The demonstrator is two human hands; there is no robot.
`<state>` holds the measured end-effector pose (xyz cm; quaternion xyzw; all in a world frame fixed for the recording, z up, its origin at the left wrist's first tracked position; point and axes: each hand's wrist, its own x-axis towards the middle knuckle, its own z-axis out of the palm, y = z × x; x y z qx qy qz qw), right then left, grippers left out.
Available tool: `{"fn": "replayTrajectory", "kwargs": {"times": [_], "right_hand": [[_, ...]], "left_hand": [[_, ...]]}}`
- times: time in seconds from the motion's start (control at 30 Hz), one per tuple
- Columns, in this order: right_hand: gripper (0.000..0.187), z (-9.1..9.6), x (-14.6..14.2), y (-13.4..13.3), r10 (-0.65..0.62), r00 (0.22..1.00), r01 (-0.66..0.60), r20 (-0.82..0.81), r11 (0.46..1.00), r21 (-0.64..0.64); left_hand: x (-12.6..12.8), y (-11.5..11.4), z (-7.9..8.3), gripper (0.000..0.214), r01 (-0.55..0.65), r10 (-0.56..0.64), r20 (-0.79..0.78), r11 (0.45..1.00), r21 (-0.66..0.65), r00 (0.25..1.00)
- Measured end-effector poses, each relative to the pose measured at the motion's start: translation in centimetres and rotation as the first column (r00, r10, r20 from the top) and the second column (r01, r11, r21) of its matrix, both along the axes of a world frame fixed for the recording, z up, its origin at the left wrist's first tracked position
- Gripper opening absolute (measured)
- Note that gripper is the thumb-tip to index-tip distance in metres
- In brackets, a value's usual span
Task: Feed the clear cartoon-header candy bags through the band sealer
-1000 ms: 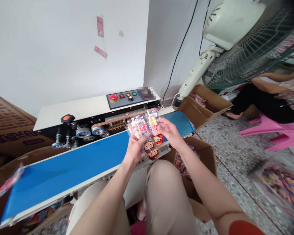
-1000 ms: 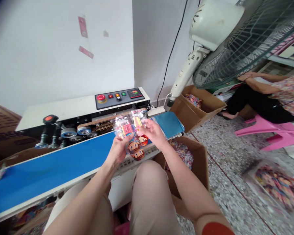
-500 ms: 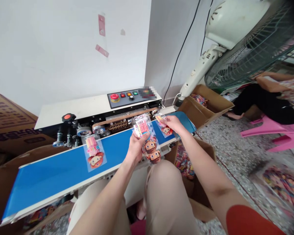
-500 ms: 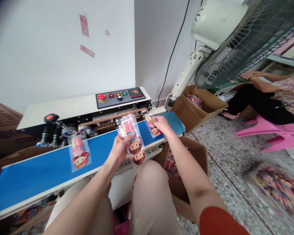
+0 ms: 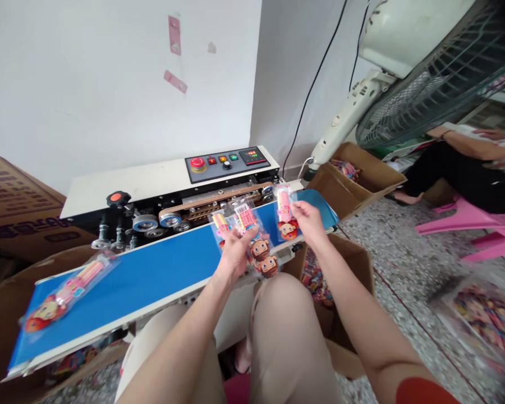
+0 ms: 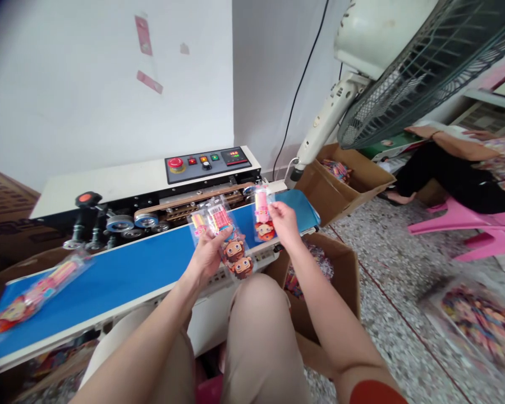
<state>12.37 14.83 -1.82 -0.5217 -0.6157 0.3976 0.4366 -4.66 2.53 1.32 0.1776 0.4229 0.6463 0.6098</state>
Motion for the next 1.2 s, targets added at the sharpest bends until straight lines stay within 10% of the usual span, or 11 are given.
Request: {"fn": "replayTrajectory", "kwargs": {"times": [0.17, 0.3, 0.6, 0.9, 1.2], "right_hand": [[0.021, -0.9, 1.3, 5.5, 0.038, 0.890, -0.031, 0.454, 0.999, -0.024], [0.025, 0.5, -1.1, 3.6, -0.021, 0.827, -0.040, 0.562, 0.995, 0.096], [0.035, 2.7, -5.1, -7.3, 0.324, 0.938, -0.328, -0.122, 0.945, -0.008], [0.044, 0.7, -1.0, -1.1, -0.127, 0.922, 0.076, -0.365, 0.986, -0.151], [0.032, 1.5, -3.1, -3.4, 0.192, 0.929, -0.194, -0.318, 0.981, 0.024]], "left_hand": [[0.0, 0.0, 0.2, 0.035, -0.033, 0.033, 0.005, 0.999, -0.011, 0.999], [0.2, 0.2, 0.0, 0.035, -0.070, 0.070, 0.008, 0.997, -0.022, 0.997], [0.6, 0.2, -1.1, 0.045, -0.066, 0.077, -0.144, 0.995, 0.079, 0.987], [0.6, -0.1, -0.8, 0.048, 0.050, -0.047, 0.028, 0.992, -0.115, 0.999], [-0.3, 0.2, 0.3, 0.050, -0.099, 0.091, -0.237, 0.995, -0.022, 0.967]]}}
